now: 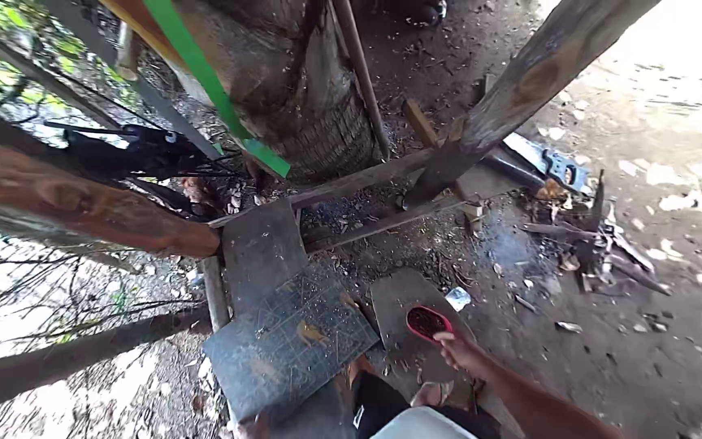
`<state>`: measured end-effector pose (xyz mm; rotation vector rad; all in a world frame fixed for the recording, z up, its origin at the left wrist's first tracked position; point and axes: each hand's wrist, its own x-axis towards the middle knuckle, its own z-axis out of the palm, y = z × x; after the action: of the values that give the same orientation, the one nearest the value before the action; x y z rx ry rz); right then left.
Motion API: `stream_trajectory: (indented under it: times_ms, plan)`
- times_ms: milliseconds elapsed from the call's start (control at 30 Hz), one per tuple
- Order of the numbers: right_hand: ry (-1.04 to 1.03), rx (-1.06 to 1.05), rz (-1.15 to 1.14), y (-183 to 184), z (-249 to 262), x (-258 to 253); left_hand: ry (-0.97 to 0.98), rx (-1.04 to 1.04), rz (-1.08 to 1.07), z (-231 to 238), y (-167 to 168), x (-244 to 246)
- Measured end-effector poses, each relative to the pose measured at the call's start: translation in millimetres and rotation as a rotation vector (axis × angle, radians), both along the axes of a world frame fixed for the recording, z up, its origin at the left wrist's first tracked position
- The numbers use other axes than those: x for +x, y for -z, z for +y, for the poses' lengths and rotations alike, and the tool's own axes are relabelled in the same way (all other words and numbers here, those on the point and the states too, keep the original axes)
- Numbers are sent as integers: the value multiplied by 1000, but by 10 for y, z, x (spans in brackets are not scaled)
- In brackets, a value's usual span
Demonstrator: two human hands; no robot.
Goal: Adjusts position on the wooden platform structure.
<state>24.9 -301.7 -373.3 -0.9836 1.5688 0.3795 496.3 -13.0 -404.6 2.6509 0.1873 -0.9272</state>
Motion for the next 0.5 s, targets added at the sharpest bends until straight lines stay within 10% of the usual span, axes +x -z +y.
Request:
stream_trajectory:
  times_ms: [333,500]
  plan:
    - [145,-19,-72,-83,865,-1052,247,-58,-97,-310,-235,-1109]
    - [67,-98,-133,-298,823,-908,562,-356,331,-875,-654,-1688]
